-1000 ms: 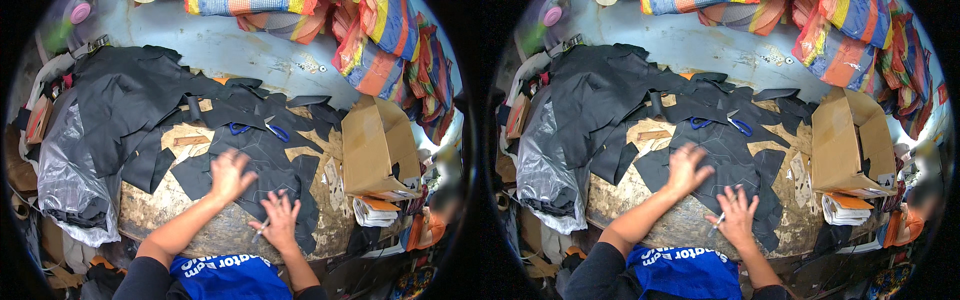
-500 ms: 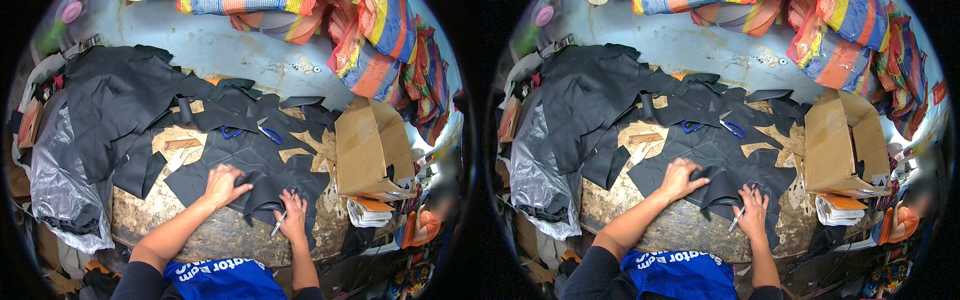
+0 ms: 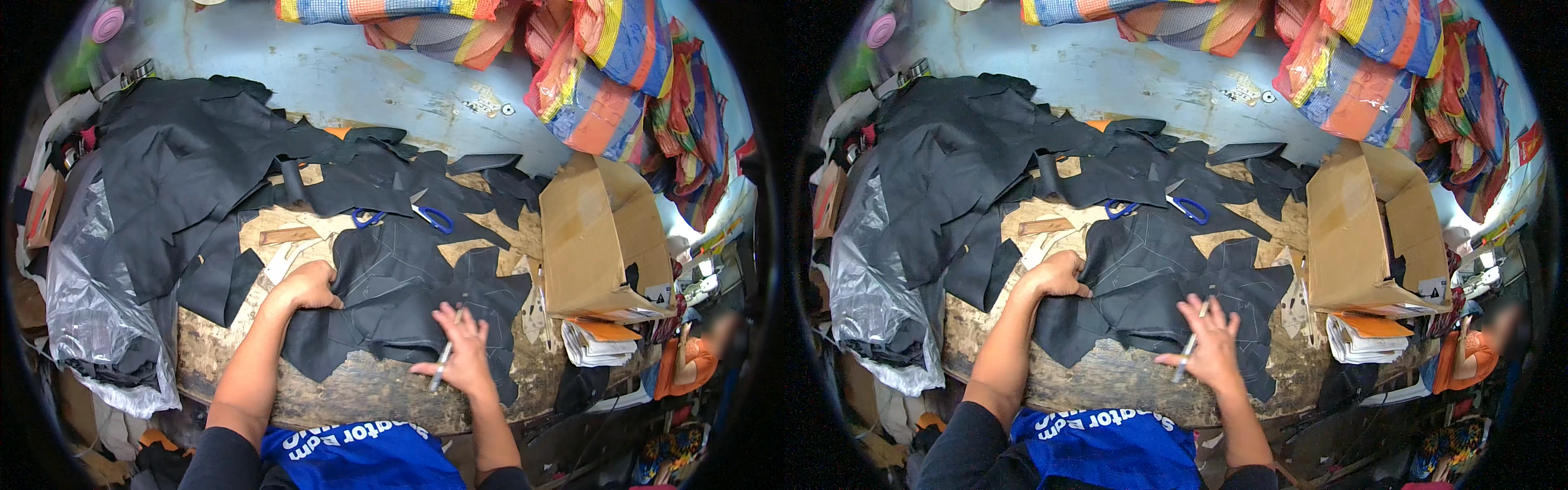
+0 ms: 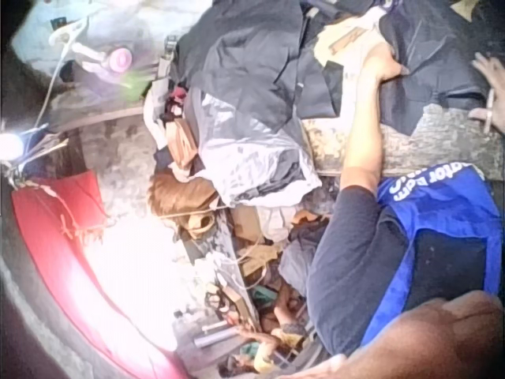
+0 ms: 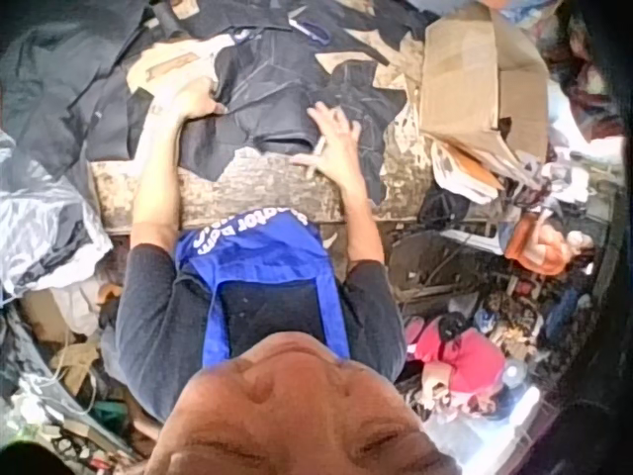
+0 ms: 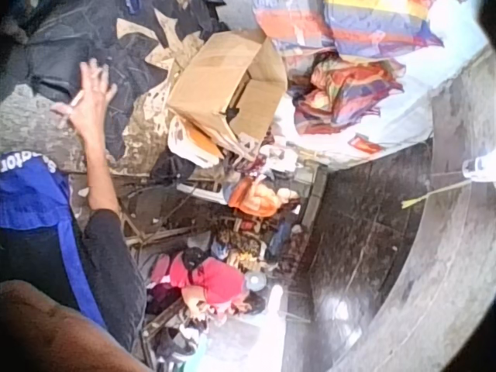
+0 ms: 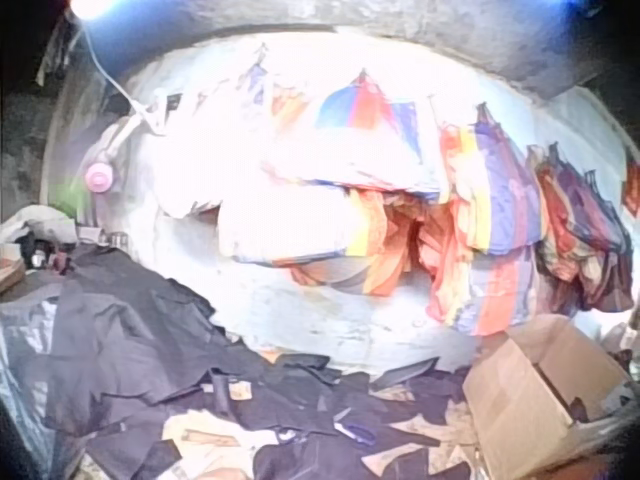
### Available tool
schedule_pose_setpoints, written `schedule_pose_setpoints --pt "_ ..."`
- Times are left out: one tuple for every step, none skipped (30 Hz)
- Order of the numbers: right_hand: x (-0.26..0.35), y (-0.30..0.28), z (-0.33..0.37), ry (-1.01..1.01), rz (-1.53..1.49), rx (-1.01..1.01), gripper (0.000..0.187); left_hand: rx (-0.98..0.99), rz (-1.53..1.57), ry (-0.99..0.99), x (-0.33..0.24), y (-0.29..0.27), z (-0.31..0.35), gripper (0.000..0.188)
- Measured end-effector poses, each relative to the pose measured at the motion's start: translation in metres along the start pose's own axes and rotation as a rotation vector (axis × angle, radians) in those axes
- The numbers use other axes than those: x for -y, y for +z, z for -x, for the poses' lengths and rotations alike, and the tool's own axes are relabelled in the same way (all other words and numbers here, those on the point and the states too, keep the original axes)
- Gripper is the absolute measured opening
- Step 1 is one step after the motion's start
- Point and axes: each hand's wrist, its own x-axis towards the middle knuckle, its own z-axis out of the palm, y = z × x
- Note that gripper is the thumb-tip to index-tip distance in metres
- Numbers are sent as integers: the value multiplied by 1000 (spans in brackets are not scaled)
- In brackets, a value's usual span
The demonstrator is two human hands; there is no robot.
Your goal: The person lays out black fabric on a worktable, places a cardboard pattern on top, and traces the outline with a white marker. They then use scissors to cut along the traced lines, producing a shaped fabric piece.
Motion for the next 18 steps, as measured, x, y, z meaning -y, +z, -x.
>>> schedule_pose_setpoints --pt "7 10 -3 -69 -17 6 99 -66 63 32 1 0 0 37" --pt "15 22 -4 -45 -26 43 98 -129 113 43 0 1 0 37" --pt "18 29 -6 -81 46 40 92 -179 146 29 -1 2 0 36" --pt "17 31 -8 -75 59 27 88 -282 130 80 -5 5 1 25" --pt "16 35 -11 -50 85 34 84 -382 92 168 -12 10 1 20" --pt "15 37 -14 -63 73 -9 79 -482 46 241 -21 18 2 17" --pt "13 38 -16 -52 77 -39 74 -553 2 297 -31 25 3 16" --pt "12 39 -19 -30 88 -51 70 -522 17 391 -42 34 5 22" --pt "10 38 -21 -11 86 -27 67 -506 43 494 -54 45 7 30" --pt "8 38 -22 19 91 17 64 -452 8 498 -65 55 10 36" --pt "7 38 -24 34 96 43 62 -438 -26 533 -73 63 10 42" --pt "6 38 -25 51 121 33 61 -407 -32 523 -80 67 7 43" --pt "5 39 -26 54 148 4 60 -407 11 549 -83 67 2 43" --pt "3 40 -27 57 175 -24 59 -397 45 572 -85 66 -4 44" --pt "1 41 -29 57 202 -50 58 -348 66 552 -86 64 -10 44" --pt "-2 41 -30 5 169 -177 60 -302 158 614 -85 58 -19 40" --pt "-6 41 -34 38 126 -204 63 -241 322 667 -85 52 -27 32" --pt "-11 40 -36 61 184 -146 60 -194 454 684 -82 46 -33 31"
